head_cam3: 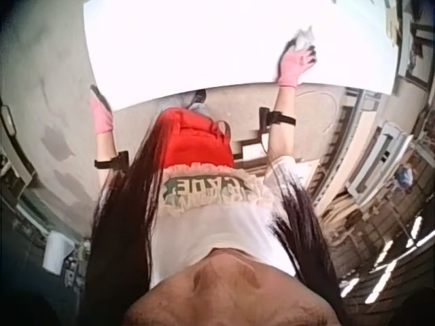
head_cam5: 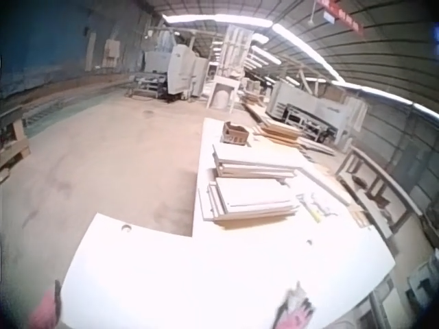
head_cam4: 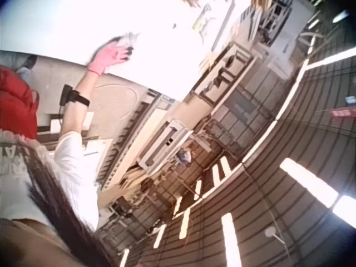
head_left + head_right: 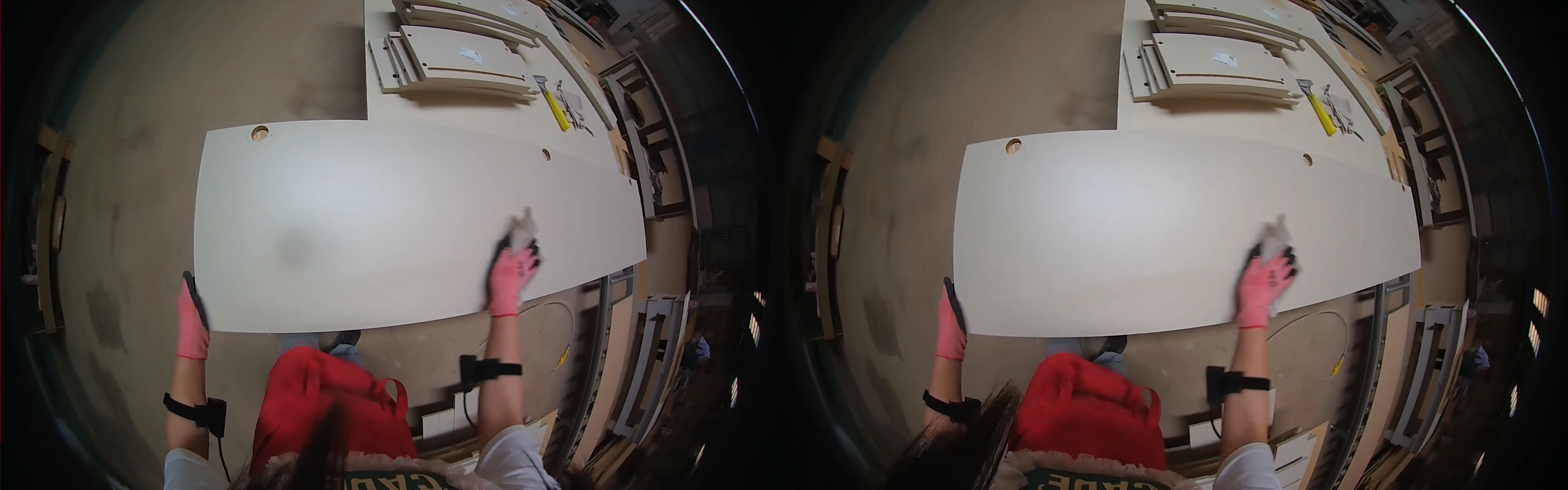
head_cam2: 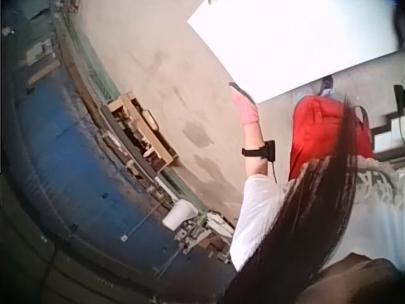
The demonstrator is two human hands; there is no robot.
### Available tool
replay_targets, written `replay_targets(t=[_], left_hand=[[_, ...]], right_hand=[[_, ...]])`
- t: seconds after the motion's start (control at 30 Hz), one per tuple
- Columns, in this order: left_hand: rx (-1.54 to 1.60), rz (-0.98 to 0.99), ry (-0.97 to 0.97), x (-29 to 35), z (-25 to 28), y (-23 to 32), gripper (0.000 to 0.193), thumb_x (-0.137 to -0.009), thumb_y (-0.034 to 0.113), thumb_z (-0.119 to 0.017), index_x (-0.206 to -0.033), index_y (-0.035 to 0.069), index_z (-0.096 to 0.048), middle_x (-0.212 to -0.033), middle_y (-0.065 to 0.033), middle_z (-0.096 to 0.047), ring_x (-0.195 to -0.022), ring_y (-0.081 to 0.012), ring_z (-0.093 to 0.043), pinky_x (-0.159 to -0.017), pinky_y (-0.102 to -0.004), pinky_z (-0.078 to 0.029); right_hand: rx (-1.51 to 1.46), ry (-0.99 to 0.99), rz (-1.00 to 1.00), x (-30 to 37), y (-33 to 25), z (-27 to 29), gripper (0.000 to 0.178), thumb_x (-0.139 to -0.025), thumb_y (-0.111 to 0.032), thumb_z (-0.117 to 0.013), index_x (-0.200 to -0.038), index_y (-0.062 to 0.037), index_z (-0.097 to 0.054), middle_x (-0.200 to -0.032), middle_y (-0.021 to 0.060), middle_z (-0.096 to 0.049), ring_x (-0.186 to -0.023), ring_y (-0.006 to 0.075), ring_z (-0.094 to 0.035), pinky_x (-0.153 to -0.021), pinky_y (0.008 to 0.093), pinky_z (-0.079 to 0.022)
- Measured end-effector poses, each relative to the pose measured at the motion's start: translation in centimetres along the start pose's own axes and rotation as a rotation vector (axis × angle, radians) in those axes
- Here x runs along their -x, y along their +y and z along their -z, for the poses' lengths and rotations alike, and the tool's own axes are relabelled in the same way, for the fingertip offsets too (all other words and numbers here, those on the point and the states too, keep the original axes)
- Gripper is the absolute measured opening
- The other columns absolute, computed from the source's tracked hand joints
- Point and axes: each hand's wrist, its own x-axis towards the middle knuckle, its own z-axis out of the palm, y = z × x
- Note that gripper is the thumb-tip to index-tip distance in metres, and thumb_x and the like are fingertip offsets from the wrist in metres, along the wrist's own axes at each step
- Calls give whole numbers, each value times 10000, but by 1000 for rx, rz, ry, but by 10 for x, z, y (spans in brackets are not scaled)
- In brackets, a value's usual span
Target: Cleaning and inspecting wood/laminate furniture panels using a scraper and a cloth.
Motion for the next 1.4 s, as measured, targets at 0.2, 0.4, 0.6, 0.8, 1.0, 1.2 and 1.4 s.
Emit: replay_targets(t=[0.2,0.4,0.6,0.8,1.0,1.2,1.4], left_hand=[[279,-22,-288,-13,34,-11,614,-925,500,-340,-1289,15,-437,-1276,-123,-478,-1127,-235,-479,-982,-352,-361],[285,105,-263,-27,53,-3,663,-898,557,-336,-1344,68,-373,-1343,-142,-422,-1170,-266,-452,-1008,-395,-334],[46,130,-153,-11,15,-4,572,-927,489,-382,-1219,11,-496,-1162,-82,-562,-1039,-191,-536,-920,-318,-409],[183,250,-292,-8,-9,13,584,-921,511,-379,-1202,17,-512,-1130,-88,-579,-1014,-202,-553,-907,-334,-428],[411,243,-239,-21,31,-20,600,-933,509,-321,-1210,7,-497,-1147,-114,-574,-1051,-217,-538,-931,-358,-410],[628,242,-205,-62,141,-65,349,-943,320,-408,-1197,92,-483,-1134,-115,-549,-984,-247,-552,-846,-362,-465],[336,353,-151,-42,67,-8,483,-903,372,-456,-1277,68,-430,-1210,-116,-526,-1020,-262,-542,-876,-386,-435]], right_hand=[[24,-450,1230,268,-265,61,711,-790,-426,-518,-1352,-39,-320,-1409,158,-317,-1305,286,-288,-1076,500,-159],[-5,-446,1561,255,-300,34,626,-826,-396,-510,-1335,-65,-357,-1399,128,-345,-1311,295,-285,-1096,471,-141],[-163,139,678,-19,-153,22,645,-729,-136,-553,-1334,-22,-358,-1359,160,-378,-1263,346,-308,-1096,436,-157],[16,71,-62,-102,-118,-2,590,-910,-392,-382,-1332,19,-354,-1398,160,-343,-1306,310,-257,-1091,442,-159],[-283,-133,1114,137,-383,47,681,-821,-395,-539,-1292,58,-348,-1330,219,-374,-1246,382,-318,-1084,440,-193],[-177,-926,1935,311,-333,49,633,-795,-357,-538,-1326,-49,-380,-1358,108,-395,-1314,254,-279,-1106,466,-114],[-229,-421,1456,172,-429,59,593,-738,-362,-630,-1214,-46,-469,-1248,143,-450,-1220,285,-368,-1075,465,-184]])
